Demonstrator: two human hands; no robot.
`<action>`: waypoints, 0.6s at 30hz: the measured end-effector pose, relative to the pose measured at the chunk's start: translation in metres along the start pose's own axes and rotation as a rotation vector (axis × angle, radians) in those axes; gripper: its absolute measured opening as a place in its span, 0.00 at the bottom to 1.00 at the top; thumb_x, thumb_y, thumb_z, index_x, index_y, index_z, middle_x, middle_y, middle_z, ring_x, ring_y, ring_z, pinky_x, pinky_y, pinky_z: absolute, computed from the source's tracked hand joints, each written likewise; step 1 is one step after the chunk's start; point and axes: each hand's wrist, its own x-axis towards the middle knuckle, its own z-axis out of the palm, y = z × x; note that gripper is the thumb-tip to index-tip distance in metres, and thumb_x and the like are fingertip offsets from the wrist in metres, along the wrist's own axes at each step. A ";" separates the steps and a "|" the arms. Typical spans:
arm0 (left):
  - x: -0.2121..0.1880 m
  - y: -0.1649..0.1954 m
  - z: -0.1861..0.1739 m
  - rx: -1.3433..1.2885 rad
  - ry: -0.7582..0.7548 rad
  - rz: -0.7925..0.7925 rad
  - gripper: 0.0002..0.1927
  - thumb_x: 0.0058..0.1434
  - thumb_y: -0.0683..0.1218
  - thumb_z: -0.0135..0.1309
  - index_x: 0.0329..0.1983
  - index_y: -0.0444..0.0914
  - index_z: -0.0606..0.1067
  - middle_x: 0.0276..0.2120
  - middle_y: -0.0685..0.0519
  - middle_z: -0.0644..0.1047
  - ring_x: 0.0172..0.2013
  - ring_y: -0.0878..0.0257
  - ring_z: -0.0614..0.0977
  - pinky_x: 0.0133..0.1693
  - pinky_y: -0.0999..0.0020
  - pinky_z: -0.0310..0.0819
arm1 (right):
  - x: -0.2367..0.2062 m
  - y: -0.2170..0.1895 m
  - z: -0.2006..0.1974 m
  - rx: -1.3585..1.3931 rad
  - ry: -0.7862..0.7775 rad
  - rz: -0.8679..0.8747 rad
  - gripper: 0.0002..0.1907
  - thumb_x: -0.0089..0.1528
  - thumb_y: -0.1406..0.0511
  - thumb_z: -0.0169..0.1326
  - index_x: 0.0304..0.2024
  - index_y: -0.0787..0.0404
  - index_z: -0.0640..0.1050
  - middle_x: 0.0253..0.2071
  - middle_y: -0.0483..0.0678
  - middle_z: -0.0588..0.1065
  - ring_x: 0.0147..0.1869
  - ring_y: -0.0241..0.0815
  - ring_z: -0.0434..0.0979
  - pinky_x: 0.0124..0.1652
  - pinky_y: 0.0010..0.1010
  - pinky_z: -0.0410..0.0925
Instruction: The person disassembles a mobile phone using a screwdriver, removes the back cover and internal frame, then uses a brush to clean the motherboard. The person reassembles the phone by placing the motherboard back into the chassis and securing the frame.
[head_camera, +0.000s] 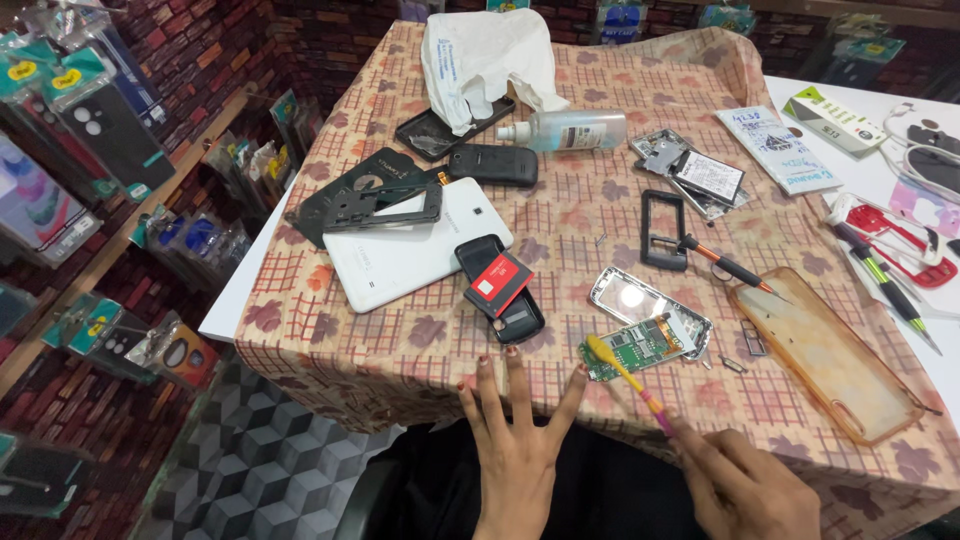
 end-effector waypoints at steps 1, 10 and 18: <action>-0.001 0.000 -0.001 -0.006 -0.018 0.004 0.49 0.48 0.34 0.55 0.73 0.61 0.61 0.67 0.32 0.55 0.67 0.26 0.54 0.62 0.23 0.44 | -0.001 0.000 0.000 0.023 -0.026 0.011 0.17 0.53 0.65 0.69 0.45 0.46 0.84 0.23 0.41 0.75 0.23 0.35 0.76 0.27 0.31 0.70; 0.010 0.007 -0.018 0.018 -0.081 -0.004 0.45 0.52 0.37 0.55 0.72 0.61 0.60 0.66 0.28 0.54 0.66 0.19 0.56 0.62 0.20 0.46 | 0.007 0.011 -0.007 0.228 -0.079 -0.016 0.19 0.51 0.67 0.66 0.46 0.51 0.85 0.25 0.42 0.74 0.22 0.32 0.75 0.25 0.29 0.69; 0.019 0.012 -0.029 0.048 -0.170 -0.022 0.44 0.53 0.40 0.55 0.73 0.59 0.58 0.68 0.25 0.53 0.64 0.15 0.56 0.60 0.16 0.45 | -0.003 0.023 -0.009 0.008 -0.033 0.020 0.18 0.53 0.65 0.66 0.47 0.47 0.85 0.27 0.42 0.76 0.25 0.36 0.77 0.29 0.32 0.71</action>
